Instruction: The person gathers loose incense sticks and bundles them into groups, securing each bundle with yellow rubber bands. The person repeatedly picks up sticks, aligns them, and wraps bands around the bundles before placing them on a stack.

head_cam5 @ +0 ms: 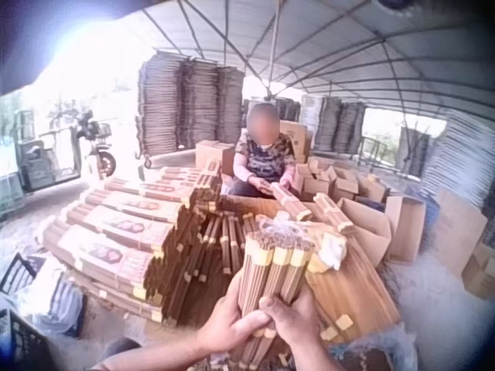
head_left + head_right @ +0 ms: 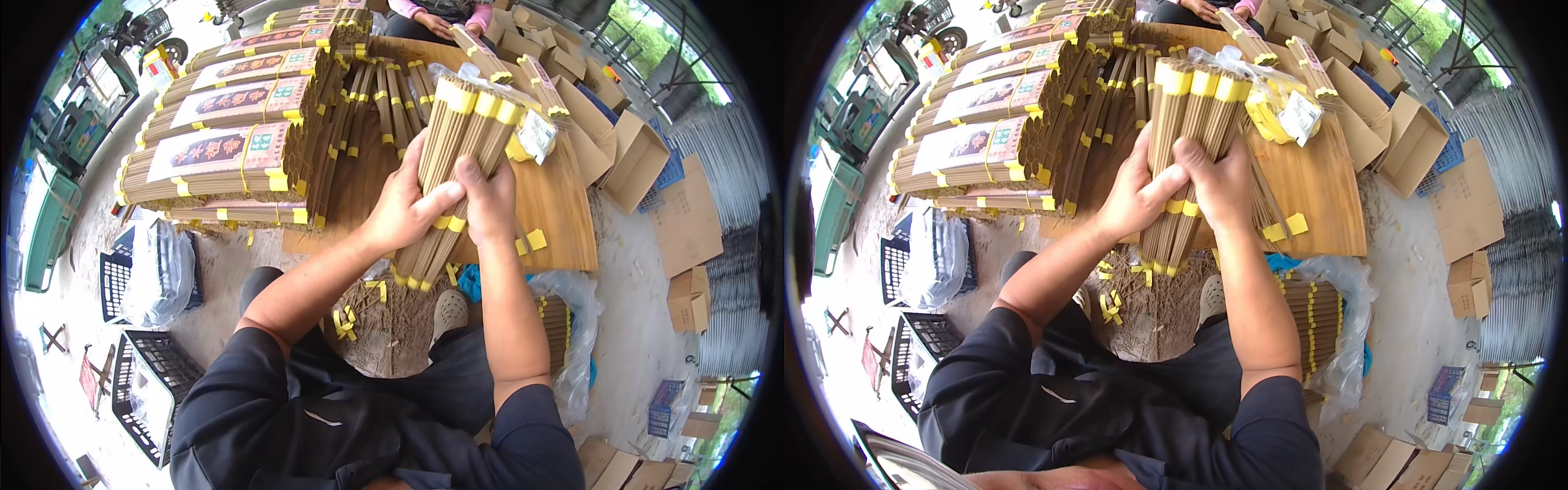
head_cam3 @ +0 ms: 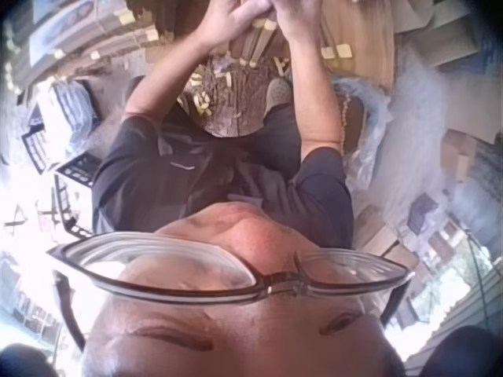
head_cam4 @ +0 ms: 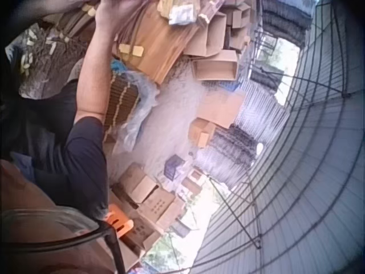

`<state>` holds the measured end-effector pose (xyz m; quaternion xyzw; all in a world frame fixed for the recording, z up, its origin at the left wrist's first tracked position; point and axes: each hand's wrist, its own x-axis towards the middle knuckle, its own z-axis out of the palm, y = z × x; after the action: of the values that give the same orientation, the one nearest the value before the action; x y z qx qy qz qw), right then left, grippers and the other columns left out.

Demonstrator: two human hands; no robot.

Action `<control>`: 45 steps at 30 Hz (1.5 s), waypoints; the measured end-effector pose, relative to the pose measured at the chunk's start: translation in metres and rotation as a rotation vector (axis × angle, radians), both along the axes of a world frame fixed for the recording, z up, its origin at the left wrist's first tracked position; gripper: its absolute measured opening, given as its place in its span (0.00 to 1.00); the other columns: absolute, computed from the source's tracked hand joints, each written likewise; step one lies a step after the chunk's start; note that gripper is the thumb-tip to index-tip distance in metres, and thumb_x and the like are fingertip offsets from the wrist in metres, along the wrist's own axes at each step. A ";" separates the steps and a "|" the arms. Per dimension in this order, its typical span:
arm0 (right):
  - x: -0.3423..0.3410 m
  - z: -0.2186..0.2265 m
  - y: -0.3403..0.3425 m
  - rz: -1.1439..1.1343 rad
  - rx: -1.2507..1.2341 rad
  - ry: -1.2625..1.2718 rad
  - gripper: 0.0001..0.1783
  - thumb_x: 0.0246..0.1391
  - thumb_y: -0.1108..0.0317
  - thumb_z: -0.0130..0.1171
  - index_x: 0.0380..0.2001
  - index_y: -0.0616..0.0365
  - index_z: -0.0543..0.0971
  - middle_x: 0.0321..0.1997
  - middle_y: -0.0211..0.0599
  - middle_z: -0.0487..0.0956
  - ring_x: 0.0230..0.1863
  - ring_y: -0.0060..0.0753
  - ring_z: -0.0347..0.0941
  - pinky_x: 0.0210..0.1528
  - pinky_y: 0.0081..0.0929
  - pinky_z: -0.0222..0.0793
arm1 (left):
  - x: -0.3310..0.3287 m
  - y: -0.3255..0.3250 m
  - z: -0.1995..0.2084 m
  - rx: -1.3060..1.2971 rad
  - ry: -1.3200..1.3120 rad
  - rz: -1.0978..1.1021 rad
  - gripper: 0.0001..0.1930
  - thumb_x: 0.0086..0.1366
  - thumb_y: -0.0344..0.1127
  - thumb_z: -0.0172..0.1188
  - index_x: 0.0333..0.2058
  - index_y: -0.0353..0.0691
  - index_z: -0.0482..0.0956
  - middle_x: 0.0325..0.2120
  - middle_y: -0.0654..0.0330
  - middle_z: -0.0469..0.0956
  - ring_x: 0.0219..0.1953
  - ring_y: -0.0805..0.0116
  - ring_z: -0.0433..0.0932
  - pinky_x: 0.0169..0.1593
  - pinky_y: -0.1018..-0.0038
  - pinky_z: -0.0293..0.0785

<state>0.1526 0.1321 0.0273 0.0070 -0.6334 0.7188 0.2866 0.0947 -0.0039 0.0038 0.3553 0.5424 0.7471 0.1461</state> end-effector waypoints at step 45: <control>-0.206 -0.054 0.207 -0.413 1.024 -0.549 0.13 0.53 0.63 0.73 0.37 0.60 0.89 0.30 0.41 0.88 0.31 0.27 0.83 0.40 0.27 0.76 | -0.024 -0.035 -0.106 0.333 -1.097 -0.709 0.38 0.59 0.48 0.70 0.62 0.29 0.70 0.55 0.44 0.79 0.58 0.49 0.79 0.62 0.52 0.76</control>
<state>-0.0533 0.3387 -0.0264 -0.1645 -0.9371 0.2283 0.2066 0.0705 -0.0389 -0.1019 0.0986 0.1179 0.7999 0.5802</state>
